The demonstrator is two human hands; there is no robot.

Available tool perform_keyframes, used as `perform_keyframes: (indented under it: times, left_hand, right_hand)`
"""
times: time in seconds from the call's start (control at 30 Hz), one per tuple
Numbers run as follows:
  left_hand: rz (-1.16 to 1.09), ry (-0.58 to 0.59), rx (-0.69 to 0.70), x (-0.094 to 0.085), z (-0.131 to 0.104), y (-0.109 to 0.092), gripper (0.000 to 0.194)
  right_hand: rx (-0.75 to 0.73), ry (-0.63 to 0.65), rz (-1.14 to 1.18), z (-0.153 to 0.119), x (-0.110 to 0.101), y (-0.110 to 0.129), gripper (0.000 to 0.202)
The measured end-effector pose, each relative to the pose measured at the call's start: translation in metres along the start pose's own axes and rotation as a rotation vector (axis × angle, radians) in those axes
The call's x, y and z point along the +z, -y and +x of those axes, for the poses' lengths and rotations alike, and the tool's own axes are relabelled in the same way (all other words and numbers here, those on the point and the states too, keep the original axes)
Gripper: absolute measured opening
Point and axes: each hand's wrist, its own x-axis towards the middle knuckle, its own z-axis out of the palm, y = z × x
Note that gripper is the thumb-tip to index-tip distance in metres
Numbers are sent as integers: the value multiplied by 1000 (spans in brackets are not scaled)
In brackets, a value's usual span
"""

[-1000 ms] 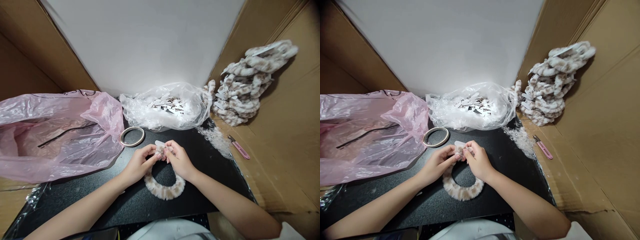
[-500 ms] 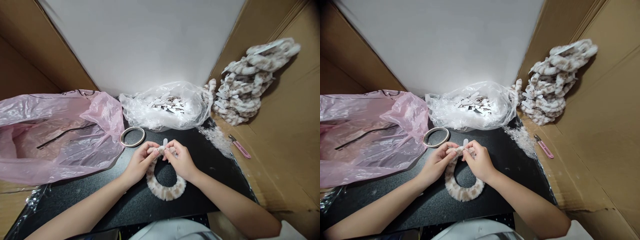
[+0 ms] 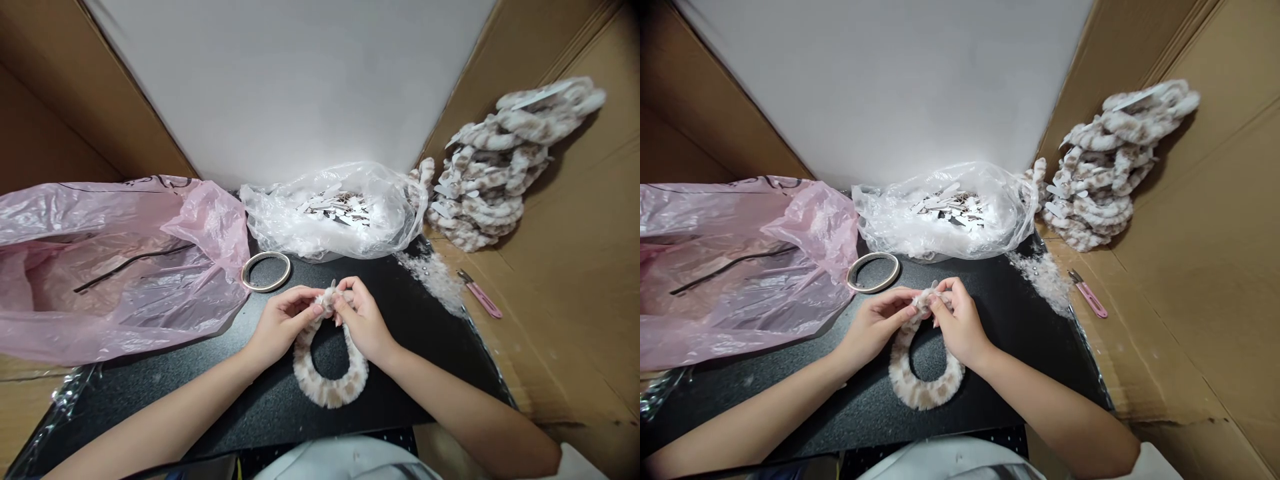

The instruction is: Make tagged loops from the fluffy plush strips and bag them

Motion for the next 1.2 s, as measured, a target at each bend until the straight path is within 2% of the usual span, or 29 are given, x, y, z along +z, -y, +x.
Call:
perform_keyframes:
  times: [0.2,0.47,0.6,0.7,0.77,0.9,1.0,1.2]
  left_hand:
    - [-49,-75,11,0,2,4,22]
    - [-54,-38,-4,0,5,1,23]
    - [-90,-111,-14,-1,5,1,23]
    - [-119,-162,-19,-1,5,2,24]
    - [-114,-144,-10,-1,5,1,25]
    - [-85,-30,-8,3,3,-1,23]
    - [-66,-16,1,4,3,-2,22]
    - [-58,-137,49,-3,6,2,23]
  right_hand:
    - [82,7,33,1,3,7,29]
    - [199,-33,205,2,2,5,28]
    - [219,-1,248,2,1,9,28]
    - [255,-35,282,2,0,10,30]
    - [261,-60,295,2,-1,9,30]
    - [254,-49,330,3,0,6,31]
    - [240,-61,333,3,0,7,30]
    - [269,-1,237,4,-6,10,36]
